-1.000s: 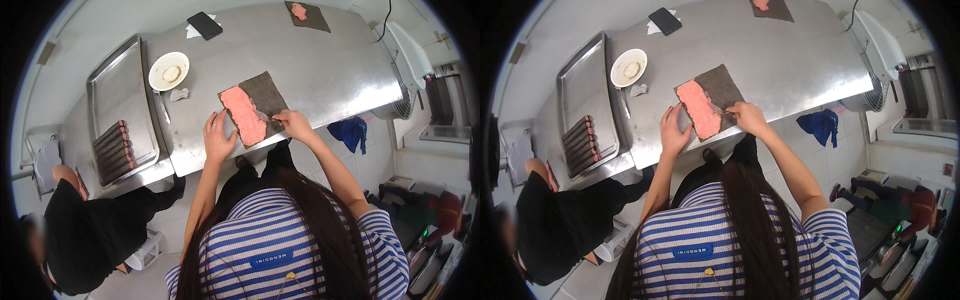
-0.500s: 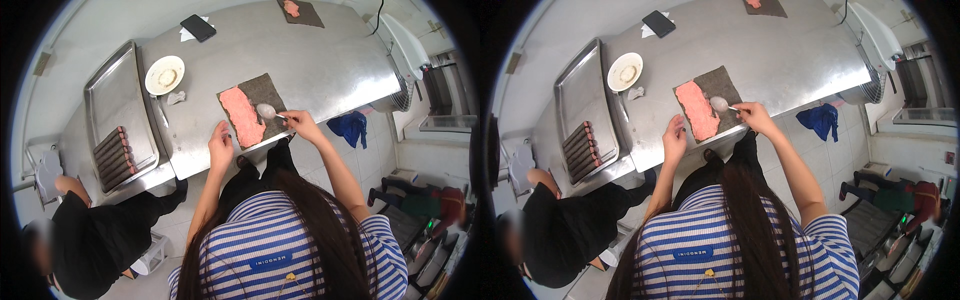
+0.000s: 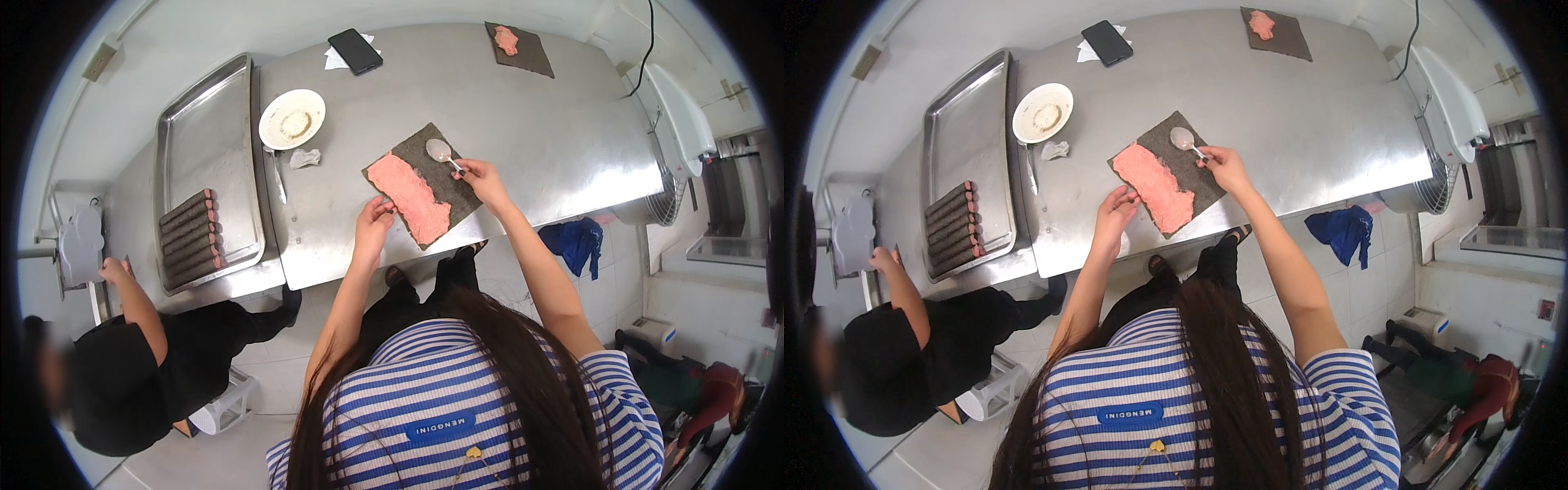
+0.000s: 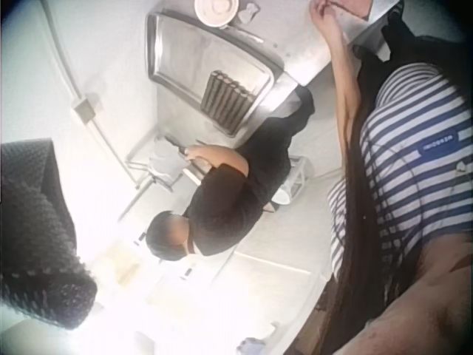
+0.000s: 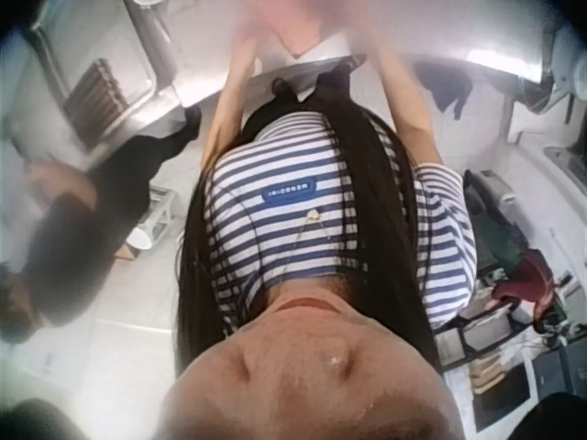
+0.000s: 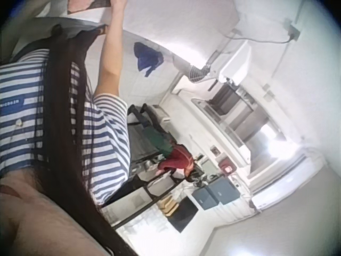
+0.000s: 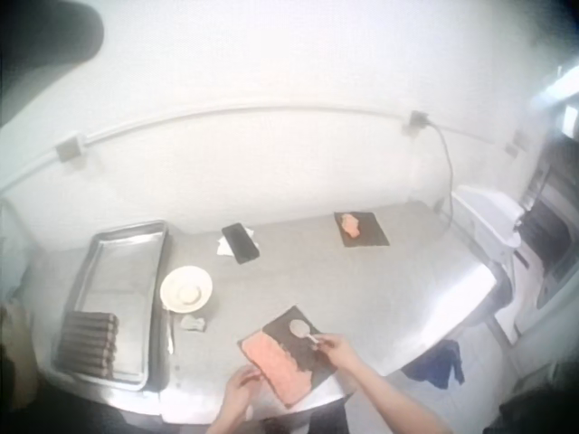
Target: The person spreads a pink filling onto a sheet of nori using a spoon, then rolls the nori into a sushi roll and places it on a metal tray. The person repeats this process with additional nori sheets.
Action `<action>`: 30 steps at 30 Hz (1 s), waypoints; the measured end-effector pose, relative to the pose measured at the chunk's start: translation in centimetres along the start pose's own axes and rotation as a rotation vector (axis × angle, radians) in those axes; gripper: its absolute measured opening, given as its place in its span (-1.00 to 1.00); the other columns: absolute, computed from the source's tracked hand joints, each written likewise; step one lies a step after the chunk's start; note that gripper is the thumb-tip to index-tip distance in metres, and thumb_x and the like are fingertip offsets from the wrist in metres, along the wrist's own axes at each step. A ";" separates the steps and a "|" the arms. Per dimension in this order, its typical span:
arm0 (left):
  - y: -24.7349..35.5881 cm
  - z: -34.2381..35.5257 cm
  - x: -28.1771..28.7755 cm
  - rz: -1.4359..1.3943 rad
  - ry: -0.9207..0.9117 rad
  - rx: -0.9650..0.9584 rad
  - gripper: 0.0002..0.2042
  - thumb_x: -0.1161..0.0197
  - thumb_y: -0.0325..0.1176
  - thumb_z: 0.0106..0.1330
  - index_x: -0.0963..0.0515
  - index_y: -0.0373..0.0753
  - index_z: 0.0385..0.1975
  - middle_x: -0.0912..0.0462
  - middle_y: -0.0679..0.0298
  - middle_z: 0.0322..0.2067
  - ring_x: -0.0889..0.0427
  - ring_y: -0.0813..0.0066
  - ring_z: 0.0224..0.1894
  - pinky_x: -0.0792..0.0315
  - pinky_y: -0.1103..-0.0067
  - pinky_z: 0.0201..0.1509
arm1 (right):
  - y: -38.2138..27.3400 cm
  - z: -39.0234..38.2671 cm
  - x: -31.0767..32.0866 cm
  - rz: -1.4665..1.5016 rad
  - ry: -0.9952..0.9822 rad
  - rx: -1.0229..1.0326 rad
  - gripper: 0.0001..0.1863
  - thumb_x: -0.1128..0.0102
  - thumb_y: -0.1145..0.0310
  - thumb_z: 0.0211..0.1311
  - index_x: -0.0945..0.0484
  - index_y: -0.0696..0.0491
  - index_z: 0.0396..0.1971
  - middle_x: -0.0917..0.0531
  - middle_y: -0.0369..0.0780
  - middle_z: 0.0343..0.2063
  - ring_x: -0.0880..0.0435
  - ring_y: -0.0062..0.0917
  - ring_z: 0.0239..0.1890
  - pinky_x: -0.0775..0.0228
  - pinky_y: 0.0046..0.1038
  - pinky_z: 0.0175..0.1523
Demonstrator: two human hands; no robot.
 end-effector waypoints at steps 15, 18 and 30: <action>-0.9 0.8 0.6 -0.068 0.052 0.079 -0.49 -0.07 -0.47 0.27 -0.24 -0.36 0.25 -0.47 0.22 0.04 -0.51 0.46 0.06 -0.33 0.57 0.14 | -8.0 -6.4 -9.5 -1.204 0.055 0.516 -0.61 -0.10 0.47 0.00 -0.53 0.14 -0.09 -0.47 -0.14 -0.30 -0.52 -0.29 -0.22 -0.47 -0.31 -0.20; -0.9 0.9 0.6 -0.064 0.045 0.076 -0.49 0.04 -0.51 0.27 -0.22 -0.36 0.27 -0.48 0.19 0.06 -0.53 0.44 0.03 -0.36 0.58 0.07 | -8.3 -7.6 -11.0 -1.205 -0.009 0.562 -0.66 -0.11 0.45 0.01 -0.53 0.14 -0.14 -0.49 -0.12 -0.30 -0.55 -0.28 -0.24 -0.50 -0.27 -0.21; 0.6 0.3 -0.2 -0.062 0.010 0.017 -0.48 0.04 -0.48 0.29 -0.16 -0.35 0.30 -0.33 0.16 0.20 -0.42 0.39 0.18 -0.26 0.52 0.24 | -8.5 -4.4 -10.6 -1.185 0.025 0.434 -0.71 -0.09 0.41 0.08 -0.57 0.00 -0.14 -0.53 -0.15 -0.25 -0.60 -0.23 -0.20 -0.52 -0.24 -0.21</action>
Point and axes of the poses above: each hand's wrist, its own z-axis towards the middle knuckle, its own x-axis out of the back of the hand, y = z × x, the point moved 10 cm from there along z, towards the middle knuckle
